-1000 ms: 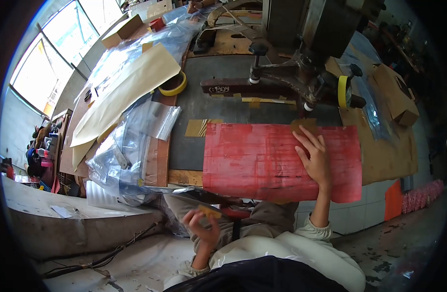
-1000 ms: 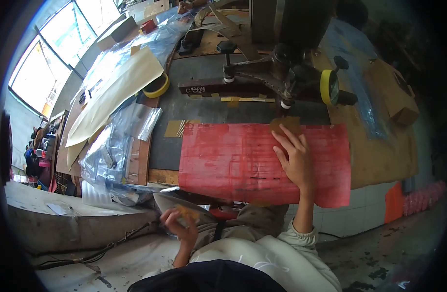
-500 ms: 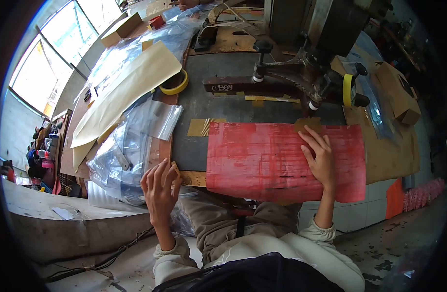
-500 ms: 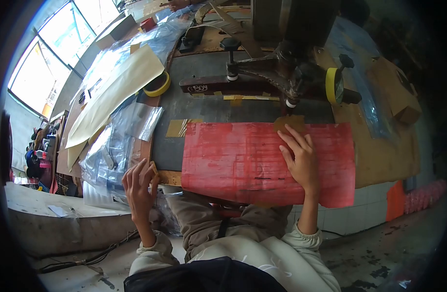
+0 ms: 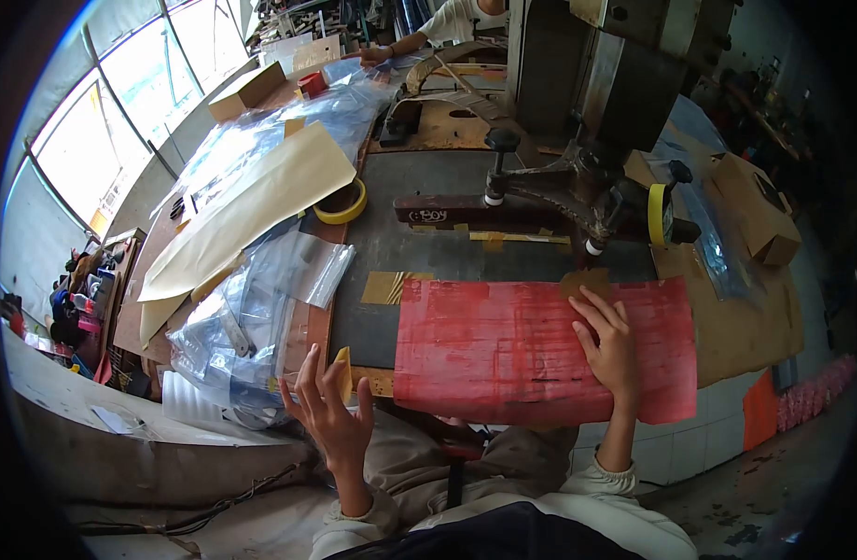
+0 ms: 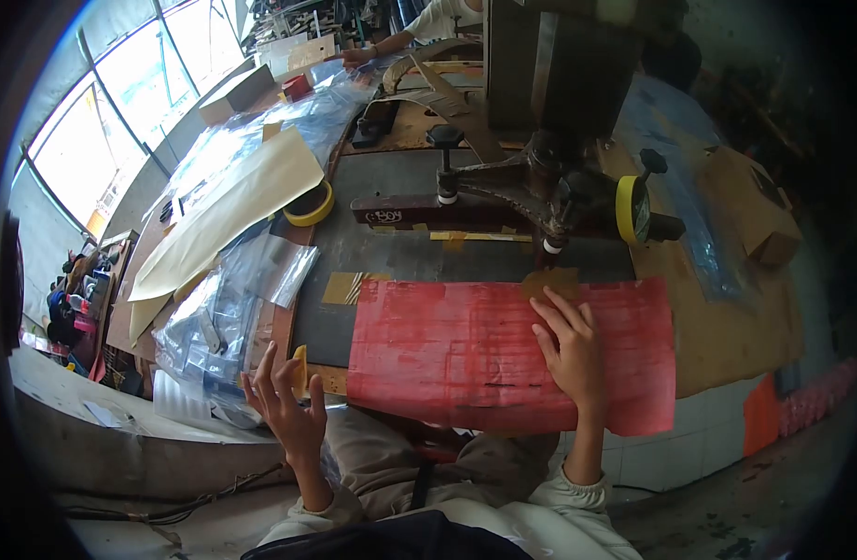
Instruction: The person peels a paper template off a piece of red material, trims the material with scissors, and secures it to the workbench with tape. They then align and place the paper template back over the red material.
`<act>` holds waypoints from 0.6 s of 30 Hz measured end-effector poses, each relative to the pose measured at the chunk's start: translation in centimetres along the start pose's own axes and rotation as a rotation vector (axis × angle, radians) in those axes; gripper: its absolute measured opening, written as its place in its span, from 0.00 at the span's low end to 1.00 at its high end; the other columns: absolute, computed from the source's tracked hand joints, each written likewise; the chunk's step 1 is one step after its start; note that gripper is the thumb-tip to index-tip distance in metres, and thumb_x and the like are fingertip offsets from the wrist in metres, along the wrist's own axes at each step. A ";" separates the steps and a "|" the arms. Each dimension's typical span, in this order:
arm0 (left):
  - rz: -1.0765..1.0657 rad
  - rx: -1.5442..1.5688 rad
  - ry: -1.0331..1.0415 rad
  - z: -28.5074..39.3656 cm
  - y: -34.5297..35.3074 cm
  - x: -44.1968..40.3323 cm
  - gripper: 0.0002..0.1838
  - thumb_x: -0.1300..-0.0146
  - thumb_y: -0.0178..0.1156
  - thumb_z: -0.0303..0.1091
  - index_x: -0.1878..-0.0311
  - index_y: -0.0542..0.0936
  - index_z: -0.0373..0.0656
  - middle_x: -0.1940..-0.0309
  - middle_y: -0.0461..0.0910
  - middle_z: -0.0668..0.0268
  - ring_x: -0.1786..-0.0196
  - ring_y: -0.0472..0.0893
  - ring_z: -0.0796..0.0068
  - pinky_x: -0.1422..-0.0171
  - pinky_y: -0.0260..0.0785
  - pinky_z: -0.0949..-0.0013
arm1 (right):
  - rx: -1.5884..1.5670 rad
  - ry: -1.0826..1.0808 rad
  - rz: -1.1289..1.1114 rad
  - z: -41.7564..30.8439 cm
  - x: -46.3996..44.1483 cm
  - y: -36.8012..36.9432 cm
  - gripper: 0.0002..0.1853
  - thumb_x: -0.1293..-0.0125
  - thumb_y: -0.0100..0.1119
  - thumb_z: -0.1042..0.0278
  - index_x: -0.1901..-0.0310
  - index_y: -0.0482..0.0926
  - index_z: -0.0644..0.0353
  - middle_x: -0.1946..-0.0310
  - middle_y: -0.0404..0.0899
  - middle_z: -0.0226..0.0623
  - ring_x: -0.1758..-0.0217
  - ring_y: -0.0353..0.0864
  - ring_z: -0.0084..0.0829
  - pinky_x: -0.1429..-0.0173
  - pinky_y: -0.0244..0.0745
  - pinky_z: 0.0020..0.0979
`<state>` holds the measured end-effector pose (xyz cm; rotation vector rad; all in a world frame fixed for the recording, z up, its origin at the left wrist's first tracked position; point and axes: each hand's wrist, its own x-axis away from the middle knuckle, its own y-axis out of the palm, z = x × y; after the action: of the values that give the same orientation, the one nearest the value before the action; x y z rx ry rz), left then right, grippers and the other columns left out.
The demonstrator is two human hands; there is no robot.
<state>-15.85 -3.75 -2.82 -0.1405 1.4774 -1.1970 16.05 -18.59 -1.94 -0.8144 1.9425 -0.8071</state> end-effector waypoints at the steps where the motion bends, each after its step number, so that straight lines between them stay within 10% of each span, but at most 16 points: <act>1: 0.013 -0.007 -0.002 0.2 0.1 -0.1 0.18 0.38 0.55 0.46 0.53 0.74 0.44 0.43 0.71 0.57 0.40 0.70 0.59 0.28 0.44 0.45 | -0.006 0.004 0.000 -0.1 0.0 0.0 0.17 0.41 0.59 0.70 0.49 0.79 0.57 0.44 0.74 0.37 0.56 0.72 0.40 0.47 0.70 0.36; 7: 0.192 0.257 0.071 2.3 0.5 1.8 0.10 0.41 0.59 0.36 0.59 0.79 0.43 0.51 0.76 0.59 0.49 0.75 0.59 0.38 0.57 0.54 | -0.013 0.013 0.015 -0.2 0.3 0.0 0.16 0.40 0.59 0.70 0.50 0.79 0.58 0.45 0.74 0.38 0.56 0.72 0.39 0.47 0.71 0.35; 18: -0.157 0.159 0.053 5.1 0.8 1.1 0.18 0.44 0.63 0.42 0.53 0.77 0.46 0.49 0.76 0.65 0.48 0.75 0.68 0.33 0.48 0.57 | -0.044 0.043 -0.006 -0.2 0.3 0.0 0.15 0.39 0.58 0.69 0.50 0.79 0.59 0.46 0.75 0.40 0.50 0.73 0.41 0.44 0.70 0.37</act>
<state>-11.78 -7.07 -3.17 -0.1190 1.4304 -1.4499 15.78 -18.81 -2.00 -0.8356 2.0027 -0.7938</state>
